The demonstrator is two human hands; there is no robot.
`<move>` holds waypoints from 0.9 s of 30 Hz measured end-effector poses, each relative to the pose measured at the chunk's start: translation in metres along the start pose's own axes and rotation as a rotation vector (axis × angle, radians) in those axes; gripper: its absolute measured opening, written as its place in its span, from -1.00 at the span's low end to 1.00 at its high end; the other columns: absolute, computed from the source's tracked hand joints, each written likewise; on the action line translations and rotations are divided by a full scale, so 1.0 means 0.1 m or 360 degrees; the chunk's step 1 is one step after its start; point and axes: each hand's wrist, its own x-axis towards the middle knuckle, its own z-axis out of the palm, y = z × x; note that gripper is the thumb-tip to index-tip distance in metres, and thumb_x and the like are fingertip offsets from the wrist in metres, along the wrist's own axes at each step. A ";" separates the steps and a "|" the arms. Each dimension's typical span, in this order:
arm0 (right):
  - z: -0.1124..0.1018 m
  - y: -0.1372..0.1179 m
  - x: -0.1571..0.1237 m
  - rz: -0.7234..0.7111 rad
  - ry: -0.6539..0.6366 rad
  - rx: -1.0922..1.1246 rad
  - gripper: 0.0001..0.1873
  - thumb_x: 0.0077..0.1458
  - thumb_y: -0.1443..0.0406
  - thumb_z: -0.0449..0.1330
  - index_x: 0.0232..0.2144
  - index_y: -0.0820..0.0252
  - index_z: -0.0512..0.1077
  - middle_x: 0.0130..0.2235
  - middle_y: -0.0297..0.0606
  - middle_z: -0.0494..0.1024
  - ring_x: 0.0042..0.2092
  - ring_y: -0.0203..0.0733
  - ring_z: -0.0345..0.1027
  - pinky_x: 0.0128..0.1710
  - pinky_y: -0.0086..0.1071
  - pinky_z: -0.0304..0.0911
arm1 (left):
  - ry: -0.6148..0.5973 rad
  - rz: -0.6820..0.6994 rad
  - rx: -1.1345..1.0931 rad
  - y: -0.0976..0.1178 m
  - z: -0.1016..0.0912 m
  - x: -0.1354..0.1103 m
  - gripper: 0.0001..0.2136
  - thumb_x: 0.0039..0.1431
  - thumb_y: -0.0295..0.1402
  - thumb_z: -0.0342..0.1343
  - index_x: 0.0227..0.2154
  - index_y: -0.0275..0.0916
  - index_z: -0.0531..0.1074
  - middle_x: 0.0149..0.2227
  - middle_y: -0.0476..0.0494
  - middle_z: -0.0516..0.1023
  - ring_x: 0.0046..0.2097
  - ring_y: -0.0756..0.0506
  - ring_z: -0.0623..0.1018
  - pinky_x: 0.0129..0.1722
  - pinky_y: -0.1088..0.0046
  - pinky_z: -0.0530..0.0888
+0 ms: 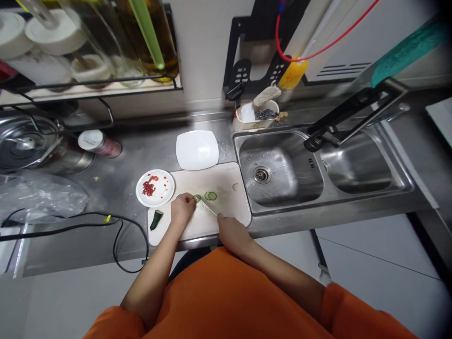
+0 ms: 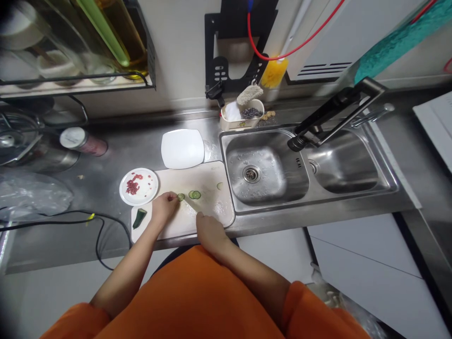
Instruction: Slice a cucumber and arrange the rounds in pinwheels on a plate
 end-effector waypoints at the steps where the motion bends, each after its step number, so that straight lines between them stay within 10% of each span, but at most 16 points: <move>1: 0.00 -0.01 0.00 0.0004 -0.0005 0.0003 -0.68 0.13 0.53 -0.14 -0.13 0.29 0.29 -0.30 -0.02 0.53 -0.15 -0.03 0.45 -0.29 -0.34 0.29 | -0.0007 -0.0003 0.0007 0.00 0.00 0.00 -0.87 -0.01 -0.33 0.03 -0.49 -0.17 0.48 -0.47 -0.04 0.54 -0.40 -0.05 0.47 -0.35 0.47 0.27; 27: 0.07 -0.05 0.08 -0.0023 -0.0051 0.0051 -0.66 0.13 0.53 -0.15 -0.10 0.28 0.28 -0.24 -0.02 0.52 -0.15 -0.07 0.44 -0.27 -0.34 0.29 | -0.0057 -0.0021 -0.0011 0.02 -0.03 0.01 -0.86 -0.02 -0.33 0.03 -0.53 -0.20 0.48 -0.52 -0.02 0.52 -0.44 -0.03 0.46 -0.38 0.48 0.25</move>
